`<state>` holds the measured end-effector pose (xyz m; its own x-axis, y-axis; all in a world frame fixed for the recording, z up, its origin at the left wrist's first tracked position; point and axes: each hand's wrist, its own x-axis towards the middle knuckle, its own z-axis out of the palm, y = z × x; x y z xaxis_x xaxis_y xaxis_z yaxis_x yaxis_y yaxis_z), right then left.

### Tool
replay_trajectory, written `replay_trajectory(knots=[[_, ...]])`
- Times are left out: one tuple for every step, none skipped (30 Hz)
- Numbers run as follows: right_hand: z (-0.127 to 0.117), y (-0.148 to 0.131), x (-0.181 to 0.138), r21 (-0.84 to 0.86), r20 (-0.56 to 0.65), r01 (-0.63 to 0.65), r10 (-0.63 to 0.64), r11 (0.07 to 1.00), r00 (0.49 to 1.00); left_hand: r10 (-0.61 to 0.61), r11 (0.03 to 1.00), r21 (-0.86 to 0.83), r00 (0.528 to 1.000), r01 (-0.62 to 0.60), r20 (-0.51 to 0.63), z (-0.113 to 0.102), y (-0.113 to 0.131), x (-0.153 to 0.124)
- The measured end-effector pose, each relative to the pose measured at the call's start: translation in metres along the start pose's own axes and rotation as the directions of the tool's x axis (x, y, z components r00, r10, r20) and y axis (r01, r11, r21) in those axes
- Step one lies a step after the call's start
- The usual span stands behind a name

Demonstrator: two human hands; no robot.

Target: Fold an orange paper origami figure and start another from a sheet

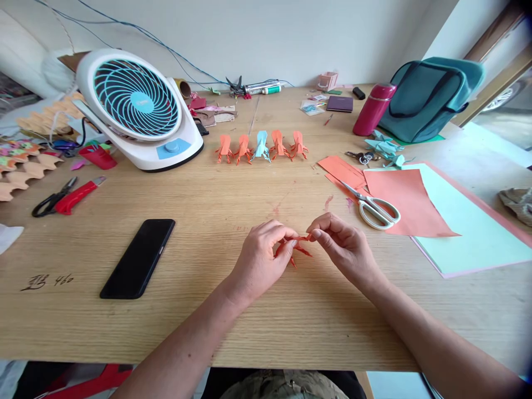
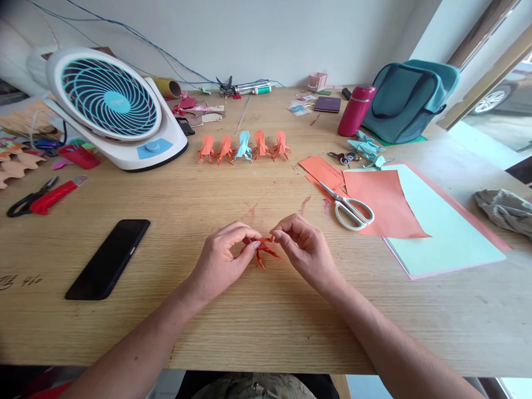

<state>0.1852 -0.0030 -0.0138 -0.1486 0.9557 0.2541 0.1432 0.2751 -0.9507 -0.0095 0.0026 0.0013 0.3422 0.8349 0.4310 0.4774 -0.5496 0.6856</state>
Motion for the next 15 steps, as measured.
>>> replay_trajectory(knots=[[0.0006, 0.0008, -0.0002, 0.030, 0.014, -0.016, 0.016, 0.999, 1.000, -0.003, 1.000, -0.004, 1.000, 0.003, -0.002, -0.0005, -0.0002, 0.0000], [0.0013, 0.0016, -0.0005, 0.052, 0.033, -0.029, 0.027, 0.998, 0.999, -0.004, 1.000, -0.005, 1.000, 0.004, -0.003, -0.0010, -0.0001, 0.0001], [0.0021, 0.0025, -0.0008, 0.062, 0.055, -0.039, 0.035, 0.997, 0.998, -0.006, 1.000, -0.003, 1.000, 0.006, -0.003, -0.0017, 0.0002, 0.0002], [0.0028, 0.0034, -0.0010, 0.056, 0.076, -0.044, 0.039, 0.997, 0.996, -0.007, 1.000, 0.002, 1.000, 0.007, -0.004, -0.0023, 0.0007, 0.0003], [0.0034, 0.0043, -0.0012, 0.033, 0.090, -0.044, 0.041, 0.998, 0.995, -0.007, 1.000, 0.009, 1.000, 0.007, -0.007, -0.0028, 0.0014, 0.0005], [0.0038, 0.0050, -0.0013, 0.007, 0.093, -0.041, 0.040, 0.999, 0.995, -0.007, 1.000, 0.019, 1.000, 0.007, -0.011, -0.0033, 0.0022, 0.0008], [0.0040, 0.0057, -0.0014, -0.014, 0.089, -0.035, 0.037, 0.999, 0.995, -0.004, 1.000, 0.030, 1.000, 0.004, -0.014, -0.0036, 0.0030, 0.0010], [0.0041, 0.0062, -0.0015, -0.029, 0.080, -0.027, 0.030, 0.999, 0.996, 0.002, 0.999, 0.042, 1.000, -0.001, -0.015, -0.0037, 0.0037, 0.0011], [0.0041, 0.0065, -0.0017, -0.040, 0.069, -0.020, 0.023, 0.999, 0.997, 0.009, 0.998, 0.055, 1.000, -0.008, -0.015, -0.0037, 0.0043, 0.0012], [0.0041, 0.0067, -0.0019, -0.046, 0.059, -0.017, 0.020, 0.999, 0.998, 0.017, 0.998, 0.067, 1.000, -0.016, -0.016, -0.0035, 0.0046, 0.0011], [0.0041, 0.0068, -0.0021, -0.048, 0.053, -0.020, 0.023, 0.999, 0.998, 0.023, 0.997, 0.077, 1.000, -0.022, -0.017, -0.0031, 0.0048, 0.0010], [0.0041, 0.0069, -0.0023, -0.049, 0.050, -0.029, 0.032, 0.998, 0.998, 0.028, 0.996, 0.084, 0.999, -0.027, -0.017, -0.0026, 0.0048, 0.0008], [0.0041, 0.0070, -0.0026, -0.050, 0.050, -0.039, 0.041, 0.998, 0.998, 0.030, 0.996, 0.086, 0.999, -0.029, -0.019, -0.0020, 0.0047, 0.0005], [0.0041, 0.0071, -0.0029, -0.053, 0.051, -0.045, 0.047, 0.998, 0.998, 0.030, 0.996, 0.083, 0.999, -0.029, -0.020, -0.0016, 0.0047, 0.0003], [0.0041, 0.0072, -0.0031, -0.058, 0.054, -0.042, 0.045, 0.997, 0.998, 0.029, 0.997, 0.075, 0.999, -0.028, -0.022, -0.0013, 0.0047, 0.0001]])
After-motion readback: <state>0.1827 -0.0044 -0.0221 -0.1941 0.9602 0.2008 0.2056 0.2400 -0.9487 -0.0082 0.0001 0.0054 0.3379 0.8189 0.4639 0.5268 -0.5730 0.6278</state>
